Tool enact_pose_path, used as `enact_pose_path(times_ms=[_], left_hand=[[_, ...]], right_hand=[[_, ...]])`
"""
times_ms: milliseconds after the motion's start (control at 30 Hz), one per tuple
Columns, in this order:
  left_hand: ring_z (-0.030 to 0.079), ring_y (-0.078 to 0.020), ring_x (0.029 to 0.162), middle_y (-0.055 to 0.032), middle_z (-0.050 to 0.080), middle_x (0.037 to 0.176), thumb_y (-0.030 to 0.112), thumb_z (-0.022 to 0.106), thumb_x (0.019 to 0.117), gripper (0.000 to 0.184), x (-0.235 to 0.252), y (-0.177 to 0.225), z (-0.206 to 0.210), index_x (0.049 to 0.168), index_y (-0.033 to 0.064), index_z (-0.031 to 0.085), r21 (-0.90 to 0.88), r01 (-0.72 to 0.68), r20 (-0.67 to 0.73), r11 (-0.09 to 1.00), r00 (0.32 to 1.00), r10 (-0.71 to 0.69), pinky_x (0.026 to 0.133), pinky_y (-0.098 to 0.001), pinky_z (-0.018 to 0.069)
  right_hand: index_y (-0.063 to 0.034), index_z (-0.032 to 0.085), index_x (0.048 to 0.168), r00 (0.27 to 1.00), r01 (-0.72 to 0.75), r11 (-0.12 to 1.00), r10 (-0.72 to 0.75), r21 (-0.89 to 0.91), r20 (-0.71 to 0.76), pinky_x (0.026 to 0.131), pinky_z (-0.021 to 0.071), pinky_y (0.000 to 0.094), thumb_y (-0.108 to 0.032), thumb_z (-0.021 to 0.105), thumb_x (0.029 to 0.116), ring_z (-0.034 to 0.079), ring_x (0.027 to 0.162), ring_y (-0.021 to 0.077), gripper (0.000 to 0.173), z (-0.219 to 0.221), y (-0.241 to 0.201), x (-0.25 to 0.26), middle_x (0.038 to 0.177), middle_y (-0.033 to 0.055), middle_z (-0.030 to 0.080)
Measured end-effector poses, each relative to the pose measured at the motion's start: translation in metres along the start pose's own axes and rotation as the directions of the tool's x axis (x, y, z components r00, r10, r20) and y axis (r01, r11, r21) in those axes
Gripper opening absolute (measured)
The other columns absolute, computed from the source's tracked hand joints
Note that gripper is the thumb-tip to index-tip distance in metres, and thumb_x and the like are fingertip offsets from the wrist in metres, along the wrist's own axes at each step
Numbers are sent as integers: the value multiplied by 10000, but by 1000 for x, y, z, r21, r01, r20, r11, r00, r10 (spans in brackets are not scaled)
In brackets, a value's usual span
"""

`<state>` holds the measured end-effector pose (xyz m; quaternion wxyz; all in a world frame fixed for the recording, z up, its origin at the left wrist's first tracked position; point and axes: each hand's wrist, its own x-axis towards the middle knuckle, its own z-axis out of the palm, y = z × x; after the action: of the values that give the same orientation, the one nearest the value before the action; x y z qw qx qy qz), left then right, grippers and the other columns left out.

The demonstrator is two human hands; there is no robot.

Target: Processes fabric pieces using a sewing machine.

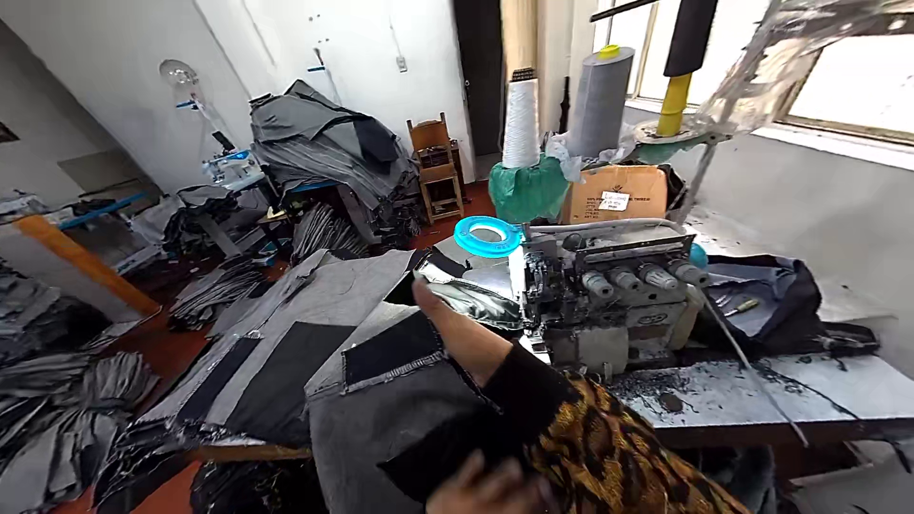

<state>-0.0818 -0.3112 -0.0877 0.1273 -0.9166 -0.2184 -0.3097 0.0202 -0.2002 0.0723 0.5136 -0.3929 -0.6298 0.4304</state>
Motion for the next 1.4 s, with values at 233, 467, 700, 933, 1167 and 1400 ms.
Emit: enact_pose_path(times_ms=[233,467,700,933,1167,1400], left_hand=[[723,-464,1027,-305,726,1097,655,372,959,874,33,-122,45,1181,-131,681,33,468,23,883,883,-469,872,-633,557],[752,-310,990,-170,741,1191,630,532,935,698,58,-89,59,1291,48,680,10,217,-184,976,960,-212,826,-490,601],[594,-161,761,-33,568,846,551,655,947,442,56,-103,49,1140,154,647,128,-148,-342,981,922,184,747,-232,531],[560,-140,754,4,551,699,434,640,995,313,118,-92,-1,857,163,709,-129,-132,-310,983,947,87,782,-264,459],[703,-103,897,-55,749,923,327,636,999,273,122,-97,7,950,66,701,-480,-2,32,877,999,20,839,-232,564],[711,-164,840,-100,735,916,237,607,1003,258,116,-97,7,1101,37,737,-362,-30,65,932,996,58,818,-250,576]], right_hand=[[55,690,1152,843,63,965,-188,-255,-503,926,588,336,-183,577,990,712,1020,150,310,-86,73,-119,1081,131,734],[74,624,1246,878,-114,978,181,173,-443,918,562,295,-210,553,999,688,991,79,383,-38,126,-148,1075,108,724],[-41,688,804,781,-31,963,190,268,-595,707,522,212,-105,520,1040,607,695,3,297,-52,124,-115,702,-27,628],[-9,707,935,744,55,886,271,461,-610,802,556,191,-43,492,1043,664,805,-6,243,-42,102,-123,823,-3,704],[40,667,1141,877,87,877,157,472,-454,915,569,224,61,424,1000,692,950,12,282,-51,90,-144,1004,17,743],[-26,489,1082,794,175,865,158,469,-587,788,578,211,100,460,954,660,839,28,182,-41,99,-136,938,5,637]])
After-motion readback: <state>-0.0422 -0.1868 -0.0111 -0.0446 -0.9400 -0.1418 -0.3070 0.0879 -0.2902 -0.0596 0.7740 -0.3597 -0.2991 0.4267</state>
